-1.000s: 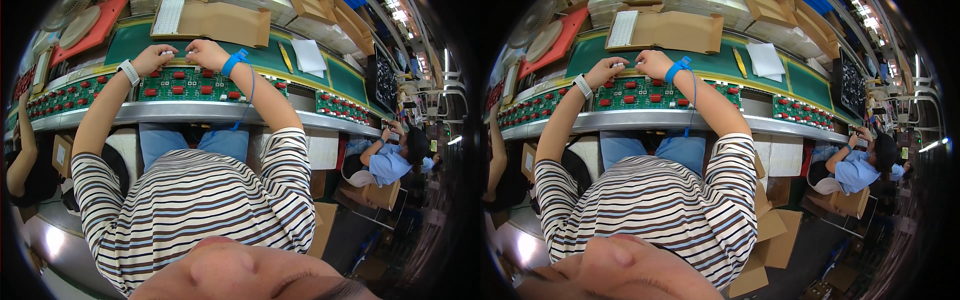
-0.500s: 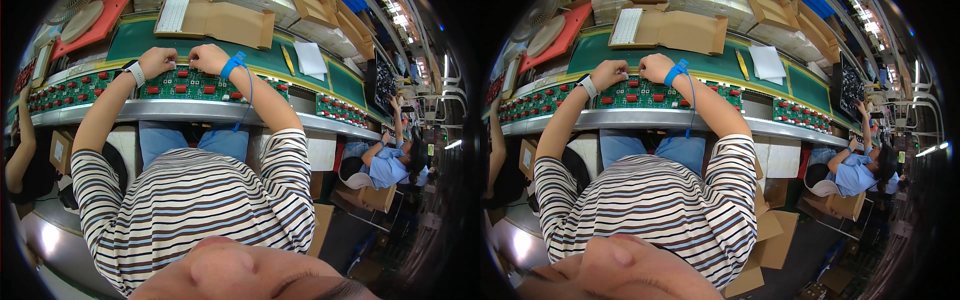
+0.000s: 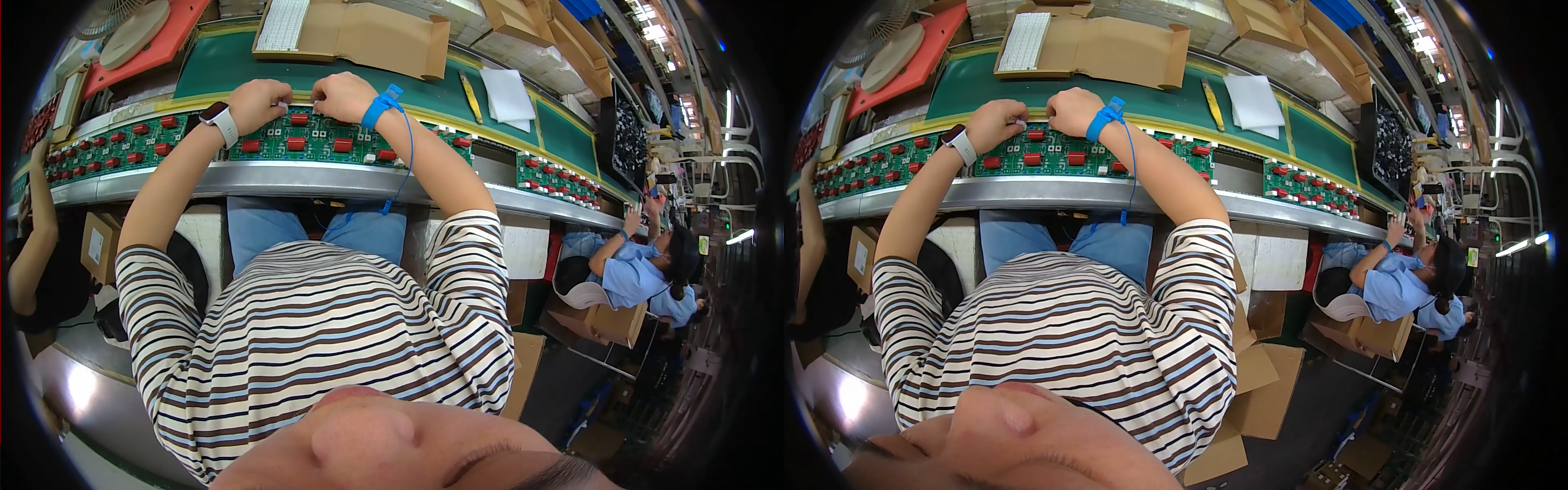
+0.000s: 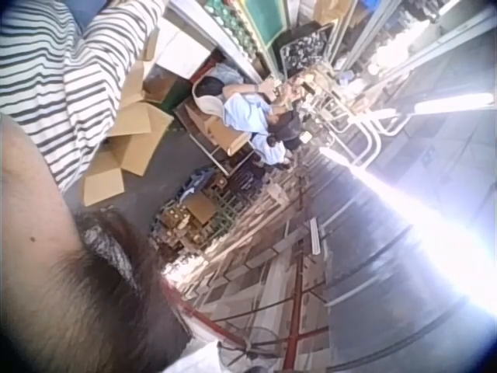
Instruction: The person assembles circuit boards on a conveyor line by picking components from a box and inserting them onto the boards by hand, occasionally sliding the boards down the track.
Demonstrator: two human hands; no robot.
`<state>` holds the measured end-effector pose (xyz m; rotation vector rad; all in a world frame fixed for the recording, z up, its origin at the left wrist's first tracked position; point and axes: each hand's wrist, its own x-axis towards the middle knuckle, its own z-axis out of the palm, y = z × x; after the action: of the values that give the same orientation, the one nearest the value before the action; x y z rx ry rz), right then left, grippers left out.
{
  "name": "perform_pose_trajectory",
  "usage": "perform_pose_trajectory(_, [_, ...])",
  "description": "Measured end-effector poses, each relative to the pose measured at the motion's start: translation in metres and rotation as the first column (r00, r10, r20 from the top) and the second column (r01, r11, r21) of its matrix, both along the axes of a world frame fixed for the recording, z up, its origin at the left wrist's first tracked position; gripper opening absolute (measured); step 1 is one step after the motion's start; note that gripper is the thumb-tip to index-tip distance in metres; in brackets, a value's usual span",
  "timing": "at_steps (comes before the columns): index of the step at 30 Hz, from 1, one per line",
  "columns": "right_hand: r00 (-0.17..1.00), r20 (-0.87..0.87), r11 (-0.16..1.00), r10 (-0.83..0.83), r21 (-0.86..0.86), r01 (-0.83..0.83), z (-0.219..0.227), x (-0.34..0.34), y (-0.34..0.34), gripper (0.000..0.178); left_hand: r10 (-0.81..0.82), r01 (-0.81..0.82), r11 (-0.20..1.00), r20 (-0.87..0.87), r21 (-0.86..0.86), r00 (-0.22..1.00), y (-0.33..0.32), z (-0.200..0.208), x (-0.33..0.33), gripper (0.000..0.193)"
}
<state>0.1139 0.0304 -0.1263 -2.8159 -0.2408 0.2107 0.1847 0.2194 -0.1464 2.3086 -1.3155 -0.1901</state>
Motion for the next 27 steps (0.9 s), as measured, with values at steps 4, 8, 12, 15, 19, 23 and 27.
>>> perform_pose_trajectory(4, [1.000,0.002,1.000,0.013,-0.009,-0.013,0.0021,-0.0008,0.0001,0.023,0.014,-0.014,1.000,0.000,-0.006,1.000,-0.0010,-0.0034,-0.0006,0.014])
perform_pose_trajectory(8, [1.000,0.006,1.000,0.000,-0.009,0.001,0.0030,-0.0019,0.0009,0.022,0.025,-0.026,0.998,-0.021,-0.060,0.999,0.0010,-0.0048,-0.0021,0.014])
perform_pose_trajectory(12, [1.000,0.015,1.000,0.015,0.005,-0.015,-0.0008,0.0000,0.0000,0.023,0.008,-0.011,0.997,-0.033,-0.071,0.999,0.0026,-0.0061,-0.0001,0.014])
perform_pose_trajectory(15, [1.000,0.025,1.000,0.015,-0.009,-0.015,0.0001,-0.0007,0.0011,0.023,0.040,-0.042,0.996,-0.034,-0.077,0.999,0.0041,-0.0079,0.0007,0.014])
perform_pose_trajectory(19, [1.000,0.010,1.000,0.006,-0.022,-0.006,0.0048,-0.0031,0.0024,0.023,0.059,-0.063,0.995,-0.054,-0.076,0.997,0.0029,-0.0064,-0.0001,0.014])
perform_pose_trajectory(23, [0.999,0.036,0.999,0.036,-0.016,-0.036,0.0016,-0.0036,0.0008,0.022,0.014,-0.015,0.998,-0.013,-0.067,1.000,0.0021,-0.0061,-0.0035,0.013])
perform_pose_trajectory(27, [0.996,0.060,0.998,0.070,-0.011,-0.070,0.0010,-0.0056,-0.0005,0.022,0.009,-0.010,0.999,-0.005,-0.044,1.000,0.0037,0.0005,-0.0076,0.016])
